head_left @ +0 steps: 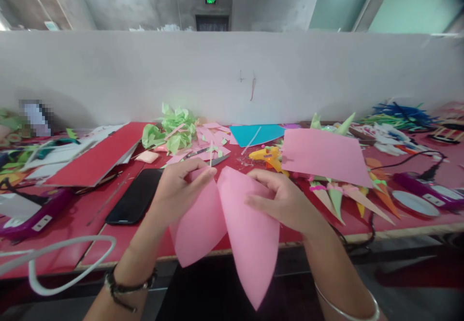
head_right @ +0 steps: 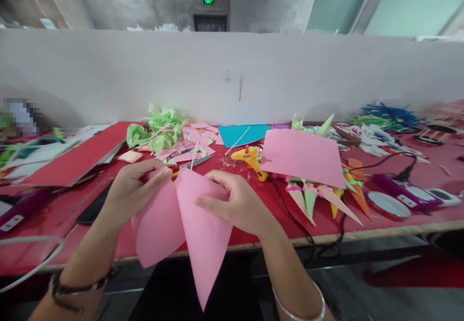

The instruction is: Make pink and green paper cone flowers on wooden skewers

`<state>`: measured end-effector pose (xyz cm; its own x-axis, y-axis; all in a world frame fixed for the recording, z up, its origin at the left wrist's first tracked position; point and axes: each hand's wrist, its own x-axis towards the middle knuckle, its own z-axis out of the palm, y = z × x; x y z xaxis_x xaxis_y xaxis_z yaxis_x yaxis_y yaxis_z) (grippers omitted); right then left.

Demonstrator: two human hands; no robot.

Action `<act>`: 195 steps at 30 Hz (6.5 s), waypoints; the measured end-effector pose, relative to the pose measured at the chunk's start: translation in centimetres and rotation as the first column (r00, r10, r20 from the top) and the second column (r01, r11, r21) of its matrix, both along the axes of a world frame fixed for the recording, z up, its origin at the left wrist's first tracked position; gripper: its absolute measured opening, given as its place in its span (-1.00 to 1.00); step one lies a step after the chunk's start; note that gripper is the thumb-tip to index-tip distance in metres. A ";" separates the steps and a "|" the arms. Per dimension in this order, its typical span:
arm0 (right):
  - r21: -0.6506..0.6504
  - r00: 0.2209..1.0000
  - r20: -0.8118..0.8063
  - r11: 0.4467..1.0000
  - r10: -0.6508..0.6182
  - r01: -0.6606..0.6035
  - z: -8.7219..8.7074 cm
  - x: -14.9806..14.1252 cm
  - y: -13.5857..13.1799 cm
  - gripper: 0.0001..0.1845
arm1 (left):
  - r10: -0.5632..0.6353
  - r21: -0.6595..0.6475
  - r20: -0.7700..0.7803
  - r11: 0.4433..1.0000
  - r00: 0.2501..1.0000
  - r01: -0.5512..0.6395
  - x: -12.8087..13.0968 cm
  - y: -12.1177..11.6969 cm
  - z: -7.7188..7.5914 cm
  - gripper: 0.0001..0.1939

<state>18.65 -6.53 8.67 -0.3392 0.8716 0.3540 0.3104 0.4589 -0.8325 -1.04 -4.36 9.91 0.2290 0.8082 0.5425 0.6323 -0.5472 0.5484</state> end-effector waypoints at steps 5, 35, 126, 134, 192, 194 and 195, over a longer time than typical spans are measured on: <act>-0.119 0.996 0.001 0.989 -0.084 0.084 -2.7 1.4 1.5 -0.82 | 0.255 0.180 -0.284 0.961 0.924 -0.210 -1.2 0.2 -2.3 -0.73; -0.318 0.966 0.016 0.914 -0.259 0.250 -3.2 -0.4 2.7 -0.26 | 0.085 -0.210 -0.842 0.858 0.532 -0.469 6.1 -2.2 -7.9 -0.52; -0.179 0.778 0.556 0.956 0.292 -0.231 -6.3 9.6 2.1 -0.79 | -0.492 -0.312 -0.655 0.867 0.573 0.388 3.5 2.1 -9.0 -0.23; -0.129 0.824 0.524 0.976 0.216 -0.174 -6.9 8.2 3.4 -0.66 | -0.440 -0.285 -0.572 0.898 0.692 0.336 4.9 2.5 -8.3 -0.42; 0.325 0.698 0.650 0.940 -0.298 0.099 -9.5 5.2 4.6 -0.82 | -0.481 -0.286 -0.643 0.873 0.597 0.396 4.0 -0.1 -9.0 -0.56; 0.392 0.698 0.643 0.918 -0.315 0.054 -9.1 5.4 3.7 -0.74 | -0.486 -0.298 -0.646 0.871 0.589 0.391 3.9 -0.1 -8.9 -0.55; 0.407 0.699 0.649 0.913 -0.299 0.013 -8.9 5.5 3.0 -0.73 | -0.489 -0.304 -0.646 0.869 0.586 0.390 3.9 -0.1 -8.9 -0.54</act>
